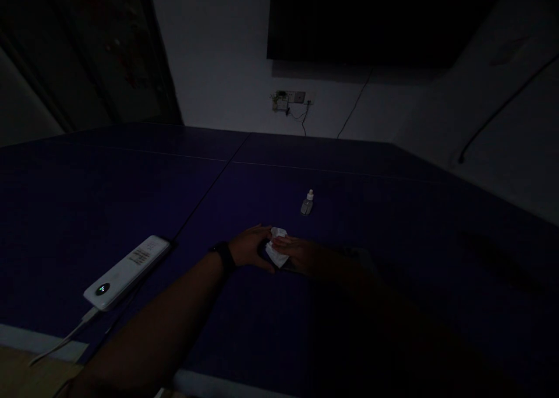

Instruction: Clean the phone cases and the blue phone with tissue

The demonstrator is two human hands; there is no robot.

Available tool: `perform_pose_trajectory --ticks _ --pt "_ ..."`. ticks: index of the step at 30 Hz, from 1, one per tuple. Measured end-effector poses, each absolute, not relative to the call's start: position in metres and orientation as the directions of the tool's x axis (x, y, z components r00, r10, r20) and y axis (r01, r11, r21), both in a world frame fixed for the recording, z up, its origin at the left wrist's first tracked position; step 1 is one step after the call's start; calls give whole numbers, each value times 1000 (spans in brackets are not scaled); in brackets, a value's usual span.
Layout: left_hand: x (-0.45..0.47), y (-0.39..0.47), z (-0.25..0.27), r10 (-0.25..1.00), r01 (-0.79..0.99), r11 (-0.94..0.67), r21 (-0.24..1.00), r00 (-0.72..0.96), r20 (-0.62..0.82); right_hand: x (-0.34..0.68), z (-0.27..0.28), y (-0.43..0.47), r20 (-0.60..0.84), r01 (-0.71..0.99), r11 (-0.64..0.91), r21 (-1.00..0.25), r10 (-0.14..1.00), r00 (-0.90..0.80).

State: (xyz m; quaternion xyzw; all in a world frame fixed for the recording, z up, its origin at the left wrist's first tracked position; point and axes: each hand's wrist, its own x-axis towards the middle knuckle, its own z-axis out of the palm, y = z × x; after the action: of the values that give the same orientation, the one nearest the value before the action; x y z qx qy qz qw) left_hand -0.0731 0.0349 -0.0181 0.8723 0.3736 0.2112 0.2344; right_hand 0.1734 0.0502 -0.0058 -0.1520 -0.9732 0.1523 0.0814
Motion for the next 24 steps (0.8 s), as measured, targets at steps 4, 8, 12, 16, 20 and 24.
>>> perform_pose_trajectory --ticks 4,8,12,16,20,24 --pt "-73 35 -18 761 558 -604 569 615 206 183 -8 52 92 307 902 -305 349 -933" --pt "-74 34 -19 768 557 -595 579 606 206 220 -9 58 33 451 833 -321 485 -874" --pt "-74 34 -20 767 559 -596 576 609 203 266 -8 57 -6 560 766 -317 589 -808" --pt "-74 34 -20 766 559 -597 576 610 201 298 -12 51 3 609 718 -337 647 -762" --pt "-74 32 -17 768 564 -595 572 608 200 305 -15 47 36 613 705 -357 666 -745" --pt "-74 31 -16 772 572 -592 568 605 194 306 -14 39 22 595 735 -325 634 -773"
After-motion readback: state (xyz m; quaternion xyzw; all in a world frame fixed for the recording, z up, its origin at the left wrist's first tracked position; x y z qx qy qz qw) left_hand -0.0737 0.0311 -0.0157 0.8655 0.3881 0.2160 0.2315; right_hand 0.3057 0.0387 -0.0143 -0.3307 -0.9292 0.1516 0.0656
